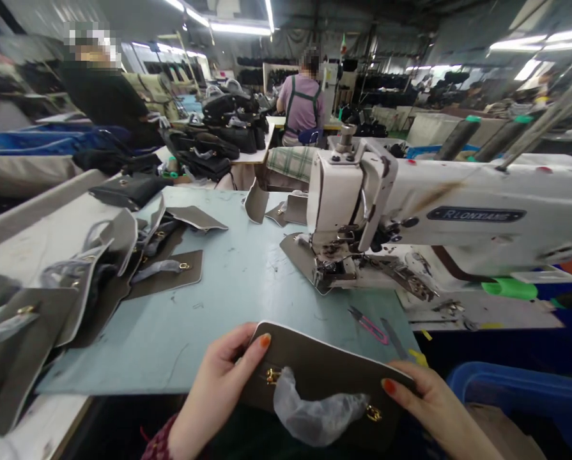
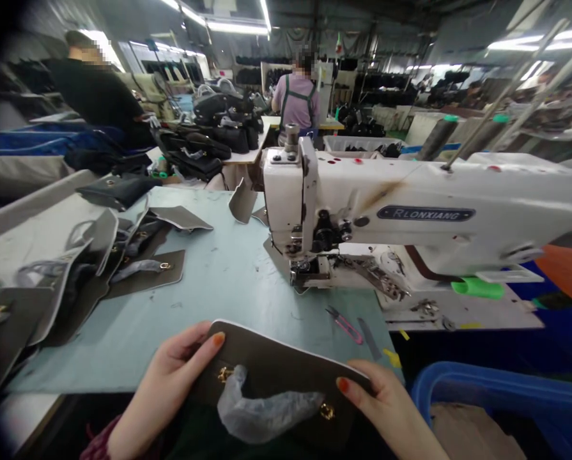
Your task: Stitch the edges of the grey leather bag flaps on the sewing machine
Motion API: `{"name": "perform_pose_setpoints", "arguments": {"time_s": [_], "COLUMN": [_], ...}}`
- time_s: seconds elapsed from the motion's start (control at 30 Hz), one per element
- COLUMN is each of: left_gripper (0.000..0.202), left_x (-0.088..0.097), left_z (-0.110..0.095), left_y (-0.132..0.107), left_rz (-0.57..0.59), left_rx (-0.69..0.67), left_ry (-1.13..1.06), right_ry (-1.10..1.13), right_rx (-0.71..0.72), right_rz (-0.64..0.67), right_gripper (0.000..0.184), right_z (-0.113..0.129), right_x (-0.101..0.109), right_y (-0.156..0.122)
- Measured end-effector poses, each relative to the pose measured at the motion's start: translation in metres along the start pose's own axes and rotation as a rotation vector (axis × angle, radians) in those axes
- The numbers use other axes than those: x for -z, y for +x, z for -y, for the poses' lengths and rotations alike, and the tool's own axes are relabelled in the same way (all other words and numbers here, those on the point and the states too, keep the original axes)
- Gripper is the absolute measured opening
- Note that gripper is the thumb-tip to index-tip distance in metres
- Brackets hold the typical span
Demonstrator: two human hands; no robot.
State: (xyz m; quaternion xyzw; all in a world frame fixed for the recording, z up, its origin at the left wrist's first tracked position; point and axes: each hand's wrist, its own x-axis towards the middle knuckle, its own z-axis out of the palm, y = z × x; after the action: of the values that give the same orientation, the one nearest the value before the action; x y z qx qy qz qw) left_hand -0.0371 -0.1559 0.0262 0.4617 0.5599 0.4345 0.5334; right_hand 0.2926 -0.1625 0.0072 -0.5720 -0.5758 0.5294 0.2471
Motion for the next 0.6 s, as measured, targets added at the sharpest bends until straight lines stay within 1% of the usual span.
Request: {"name": "perform_pose_setpoints", "arguments": {"time_s": [0.1, 0.17, 0.2, 0.27, 0.3, 0.33, 0.37, 0.4, 0.47, 0.5, 0.53, 0.57, 0.6], "left_gripper": [0.033, 0.034, 0.036, 0.043, 0.047, 0.05, 0.052, 0.053, 0.058, 0.057, 0.052, 0.045, 0.036], "left_x": [0.007, 0.016, 0.02, 0.027, 0.028, 0.028, 0.026, 0.022, 0.009, 0.001, -0.007, -0.016, -0.024], "left_z": [-0.004, 0.001, 0.006, 0.024, 0.037, 0.051, 0.065, 0.078, 0.095, 0.098, 0.097, 0.091, 0.083], "left_y": [0.001, 0.004, 0.004, 0.002, -0.002, -0.007, -0.013, -0.019, -0.028, -0.031, -0.03, -0.028, -0.023], "left_rz": [-0.038, -0.106, -0.174, -0.354, -0.421, -0.45, -0.426, -0.35, -0.114, 0.0, 0.085, 0.137, 0.159], "left_rx": [0.024, 0.051, 0.05, 0.064, 0.097, 0.149, 0.223, 0.292, 0.391, 0.424, 0.448, 0.457, 0.45], "left_ry": [0.004, -0.038, -0.068, -0.118, -0.139, -0.171, -0.215, -0.296, -0.522, -0.629, -0.713, -0.771, -0.806], "right_ry": [0.026, 0.056, 0.069, 0.088, 0.095, 0.097, 0.093, 0.088, 0.083, 0.113, 0.154, 0.203, 0.253], "right_rx": [0.04, 0.057, 0.067, 0.096, 0.115, 0.14, 0.167, 0.196, 0.26, 0.276, 0.283, 0.275, 0.258], "right_rz": [0.002, 0.008, 0.006, -0.019, -0.045, -0.071, -0.083, -0.077, 0.009, 0.072, 0.138, 0.181, 0.197], "right_gripper": [0.049, 0.048, 0.047, 0.047, 0.047, 0.046, 0.044, 0.042, 0.04, 0.04, 0.04, 0.04, 0.041], "right_z": [0.001, 0.001, 0.003, 0.01, 0.015, 0.021, 0.028, 0.036, 0.05, 0.055, 0.059, 0.06, 0.061], "right_x": [-0.007, -0.014, -0.019, -0.031, -0.038, -0.047, -0.056, -0.067, -0.09, -0.101, -0.111, -0.121, -0.128], "right_y": [0.005, 0.01, 0.014, 0.022, 0.027, 0.032, 0.037, 0.042, 0.049, 0.051, 0.052, 0.052, 0.052]}}
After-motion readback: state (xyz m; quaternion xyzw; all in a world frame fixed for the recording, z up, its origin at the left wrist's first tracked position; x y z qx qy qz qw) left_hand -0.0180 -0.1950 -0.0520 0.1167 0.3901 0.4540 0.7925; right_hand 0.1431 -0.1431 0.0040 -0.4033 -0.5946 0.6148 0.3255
